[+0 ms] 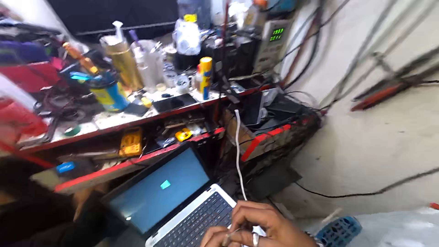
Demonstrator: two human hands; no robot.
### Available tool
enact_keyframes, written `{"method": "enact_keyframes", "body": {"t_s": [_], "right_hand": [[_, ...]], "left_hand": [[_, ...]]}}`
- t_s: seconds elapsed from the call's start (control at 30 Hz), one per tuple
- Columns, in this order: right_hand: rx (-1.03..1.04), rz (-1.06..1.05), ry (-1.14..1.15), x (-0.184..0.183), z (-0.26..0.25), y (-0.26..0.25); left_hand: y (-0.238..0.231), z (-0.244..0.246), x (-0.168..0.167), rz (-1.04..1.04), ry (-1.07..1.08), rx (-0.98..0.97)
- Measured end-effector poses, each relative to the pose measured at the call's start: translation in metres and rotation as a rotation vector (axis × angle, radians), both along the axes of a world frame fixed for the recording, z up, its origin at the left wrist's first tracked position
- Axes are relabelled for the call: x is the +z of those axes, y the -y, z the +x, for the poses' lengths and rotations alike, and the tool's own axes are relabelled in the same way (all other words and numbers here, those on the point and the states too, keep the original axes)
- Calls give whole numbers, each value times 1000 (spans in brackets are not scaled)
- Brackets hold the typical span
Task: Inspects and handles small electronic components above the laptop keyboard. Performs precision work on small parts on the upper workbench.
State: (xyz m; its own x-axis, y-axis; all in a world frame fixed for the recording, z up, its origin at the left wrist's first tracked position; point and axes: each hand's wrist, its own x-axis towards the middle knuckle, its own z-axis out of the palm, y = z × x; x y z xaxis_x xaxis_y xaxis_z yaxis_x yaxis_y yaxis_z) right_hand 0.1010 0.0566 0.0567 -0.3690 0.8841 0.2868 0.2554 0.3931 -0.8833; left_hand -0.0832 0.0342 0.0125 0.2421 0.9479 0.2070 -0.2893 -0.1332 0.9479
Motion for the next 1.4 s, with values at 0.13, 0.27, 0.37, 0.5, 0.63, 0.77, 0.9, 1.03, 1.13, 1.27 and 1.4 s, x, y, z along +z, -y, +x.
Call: {"method": "enact_keyframes", "body": {"t_s": [0.13, 0.27, 0.37, 0.5, 0.63, 0.77, 0.9, 1.03, 1.13, 1.27, 1.4], "right_hand": [[155, -137, 114, 1, 12, -9], [145, -81, 250, -5, 9, -24], [150, -108, 253, -5, 3, -40], [217, -346, 217, 6, -4, -58], [290, -563, 125, 16, -6, -72], [309, -665, 34, 17, -4, -79], [270, -670, 40, 15, -4, -82], [146, -418, 193, 5, -9, -79], [93, -229, 306, 0, -17, -76], [123, -161, 427, 0, -25, -75], [155, -189, 520, 5, -26, -74]], "left_hand": [[0, -9, -6, 22, -180, 51], [-7, -16, -8, 13, -274, 79], [-15, -23, -9, -59, -208, 86], [-28, -28, -5, -133, -67, 62], [-40, -34, 3, -158, -53, 34], [-46, -36, 5, -156, -73, -5], [-49, -33, 6, -146, -211, 107], [-49, -28, 3, 23, -428, 428], [-48, -26, 7, -15, -472, 320], [-48, -26, 5, -62, -482, 222], [-47, -31, 10, -100, -523, 121]]}}
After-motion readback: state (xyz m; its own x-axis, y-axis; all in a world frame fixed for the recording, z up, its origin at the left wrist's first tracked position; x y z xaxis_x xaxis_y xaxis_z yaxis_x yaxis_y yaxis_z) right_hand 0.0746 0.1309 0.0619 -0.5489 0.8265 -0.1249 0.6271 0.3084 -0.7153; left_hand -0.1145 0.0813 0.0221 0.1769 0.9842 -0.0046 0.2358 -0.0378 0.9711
